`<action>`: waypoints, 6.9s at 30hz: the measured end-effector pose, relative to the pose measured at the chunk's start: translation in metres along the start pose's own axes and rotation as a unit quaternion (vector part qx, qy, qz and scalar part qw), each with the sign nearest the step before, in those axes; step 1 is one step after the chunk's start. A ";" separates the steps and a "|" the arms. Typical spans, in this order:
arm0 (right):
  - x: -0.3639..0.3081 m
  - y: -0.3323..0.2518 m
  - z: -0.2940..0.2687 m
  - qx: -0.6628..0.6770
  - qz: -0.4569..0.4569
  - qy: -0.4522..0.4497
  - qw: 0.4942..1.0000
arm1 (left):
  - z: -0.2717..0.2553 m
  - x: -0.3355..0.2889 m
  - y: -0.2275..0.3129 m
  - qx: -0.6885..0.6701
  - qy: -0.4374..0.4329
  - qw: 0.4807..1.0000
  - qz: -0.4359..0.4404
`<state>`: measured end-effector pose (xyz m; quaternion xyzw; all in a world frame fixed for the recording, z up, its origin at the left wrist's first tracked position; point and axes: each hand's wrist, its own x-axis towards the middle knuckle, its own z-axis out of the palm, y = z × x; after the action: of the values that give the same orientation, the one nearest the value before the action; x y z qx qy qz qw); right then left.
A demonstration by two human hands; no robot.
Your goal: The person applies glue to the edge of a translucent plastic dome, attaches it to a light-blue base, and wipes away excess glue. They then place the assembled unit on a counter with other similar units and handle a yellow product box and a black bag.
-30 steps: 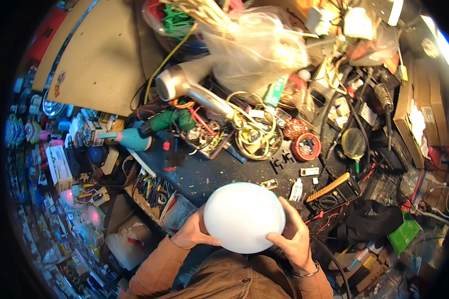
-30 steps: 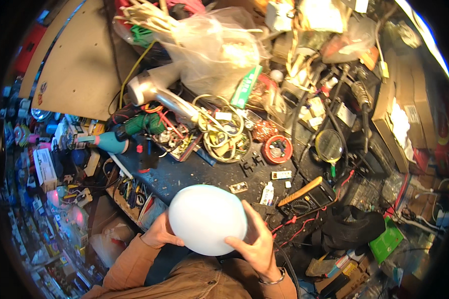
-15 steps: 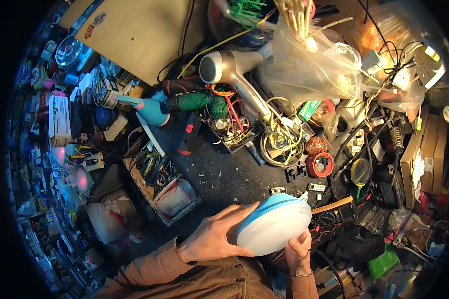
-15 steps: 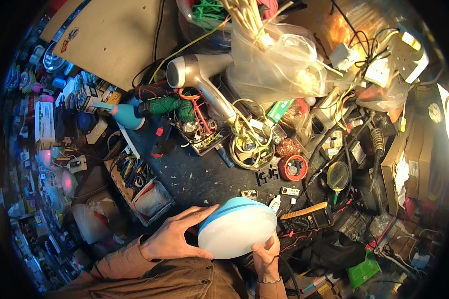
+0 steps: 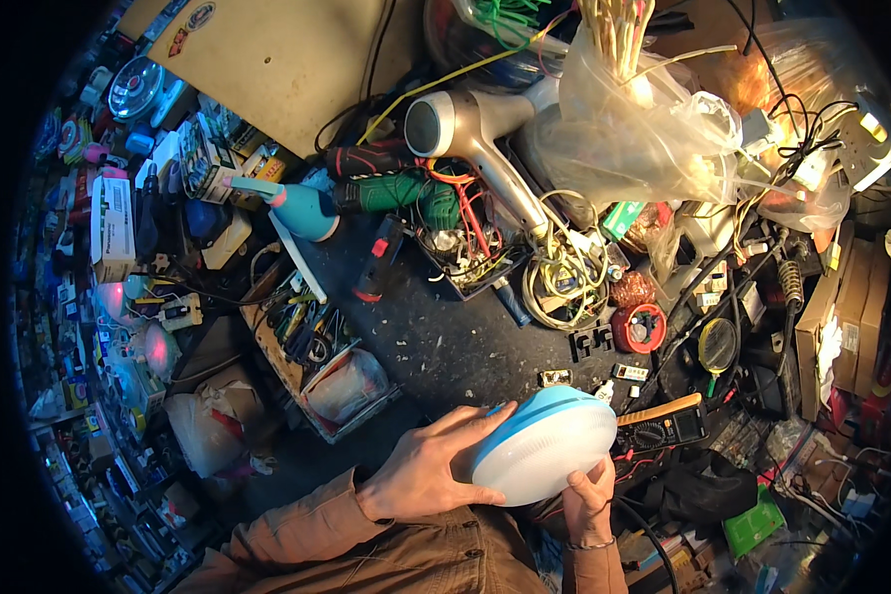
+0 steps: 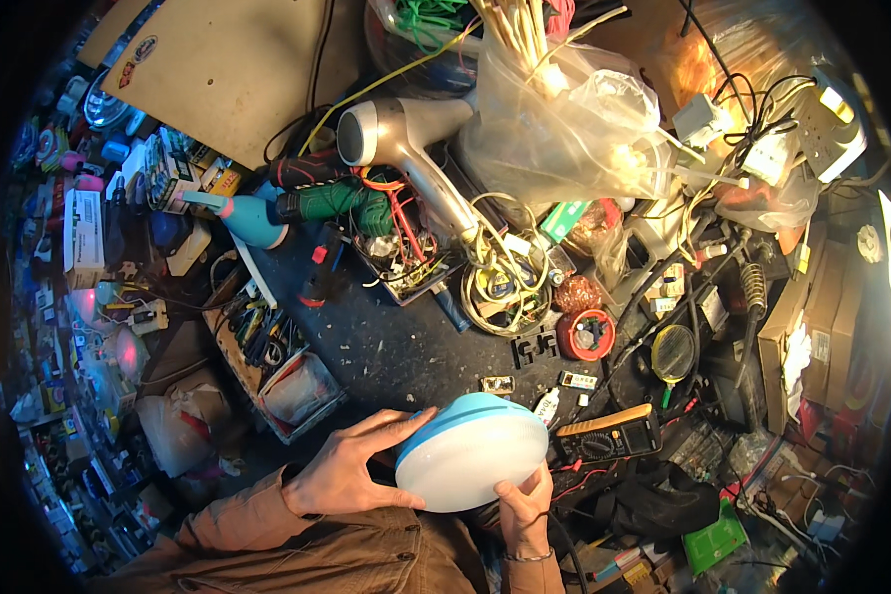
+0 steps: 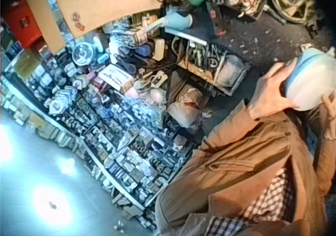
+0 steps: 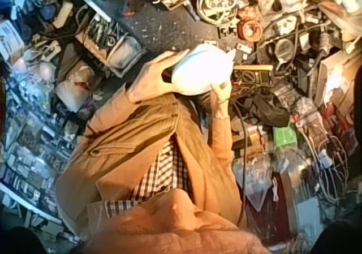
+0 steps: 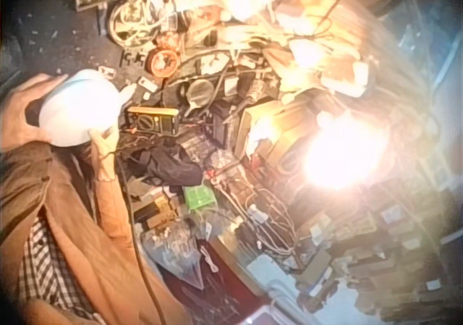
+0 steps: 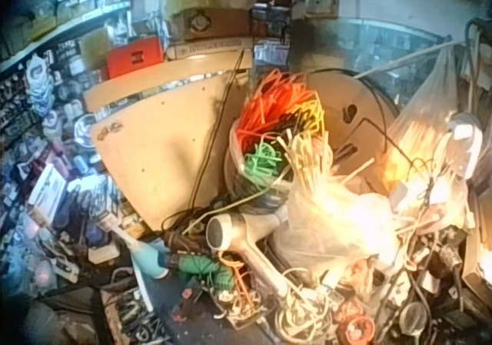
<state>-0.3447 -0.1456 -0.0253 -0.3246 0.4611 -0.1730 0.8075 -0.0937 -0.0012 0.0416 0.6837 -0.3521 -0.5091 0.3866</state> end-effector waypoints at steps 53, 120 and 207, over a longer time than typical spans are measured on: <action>-0.019 -0.039 0.089 -0.389 -0.246 0.059 0.886 | 0.045 0.002 -0.078 -0.564 0.070 0.813 -0.125; 0.011 -0.052 0.077 -0.132 -0.096 0.048 0.985 | 0.030 0.050 0.015 -0.431 0.098 0.885 -0.148; 0.045 -0.045 0.068 -0.453 -0.315 -0.181 0.814 | -0.037 0.056 0.017 0.272 -0.030 0.952 0.140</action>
<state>-0.2621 -0.1798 0.0015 -0.8064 0.2051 -0.1278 0.5397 -0.0465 -0.0518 0.0390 0.6908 -0.5809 -0.3554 0.2427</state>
